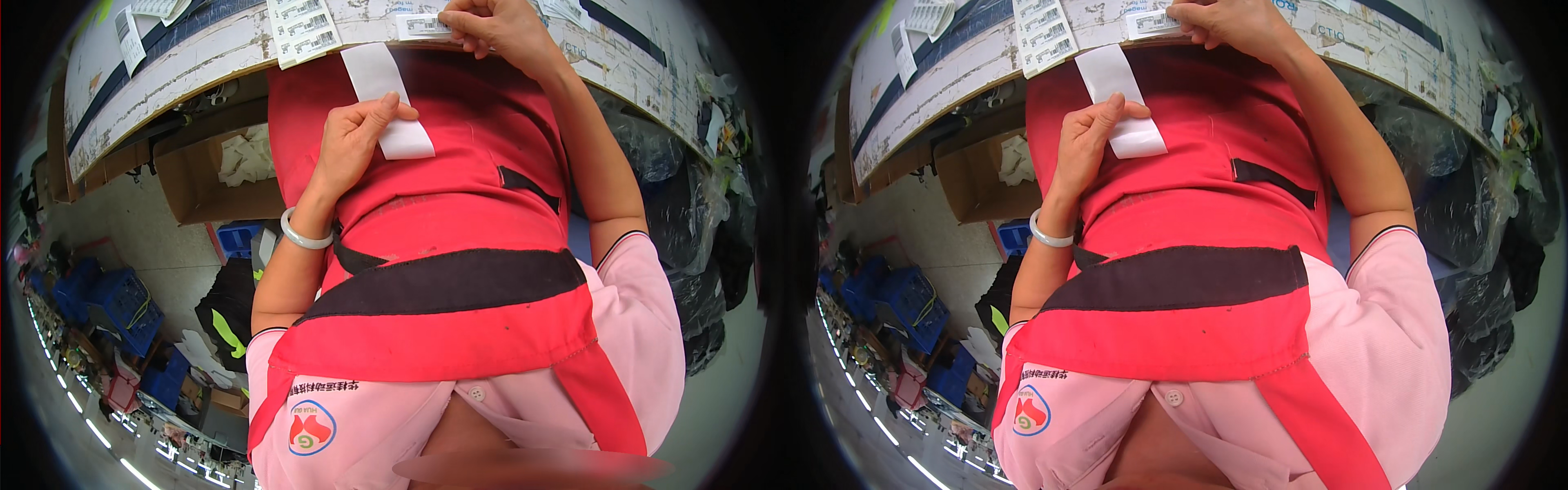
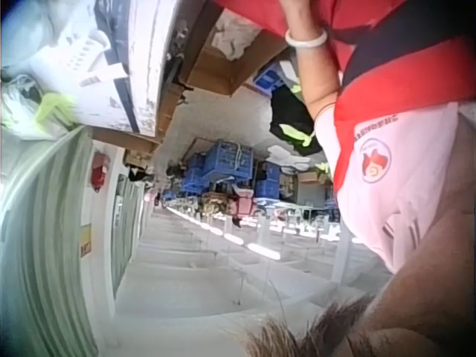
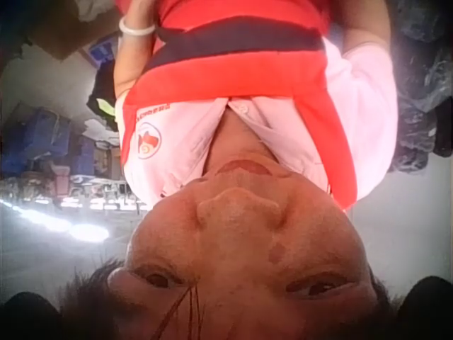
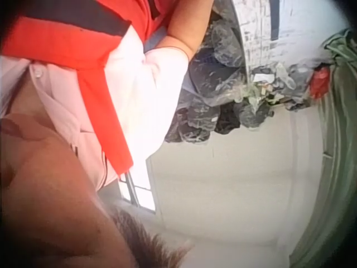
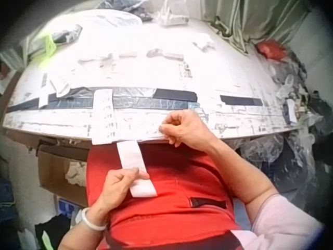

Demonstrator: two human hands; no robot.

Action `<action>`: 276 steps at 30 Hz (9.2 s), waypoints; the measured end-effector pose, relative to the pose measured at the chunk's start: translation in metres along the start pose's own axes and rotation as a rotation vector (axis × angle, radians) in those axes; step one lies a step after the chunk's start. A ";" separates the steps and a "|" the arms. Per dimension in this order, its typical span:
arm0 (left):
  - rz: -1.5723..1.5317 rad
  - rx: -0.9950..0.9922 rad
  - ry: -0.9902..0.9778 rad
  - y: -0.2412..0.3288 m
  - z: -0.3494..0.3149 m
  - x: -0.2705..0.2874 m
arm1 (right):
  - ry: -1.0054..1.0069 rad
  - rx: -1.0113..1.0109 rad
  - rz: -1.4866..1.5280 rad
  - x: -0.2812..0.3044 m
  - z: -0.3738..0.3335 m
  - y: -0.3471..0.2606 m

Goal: The recorder is picking up and folding small labels or barcodes at a workstation.

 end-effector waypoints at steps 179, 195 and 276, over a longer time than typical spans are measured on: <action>-0.245 -0.066 0.023 0.037 -0.003 0.020 | 0.095 0.656 -0.576 -0.017 -0.032 -0.029; -0.243 -0.071 0.024 0.038 -0.002 0.017 | 0.168 0.366 0.135 0.011 -0.025 -0.014; 0.134 -0.386 0.226 0.071 -0.003 0.015 | -0.094 0.171 0.153 -0.056 -0.059 -0.005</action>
Point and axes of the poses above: each hand's wrist, its own z-axis towards the middle knuckle, its own x-axis out of the back of the hand, y = z × x, the point moved 7 cm from there along z, towards the middle knuckle, and after that the axes turned 4 degrees about z, right-handed, at the moved point
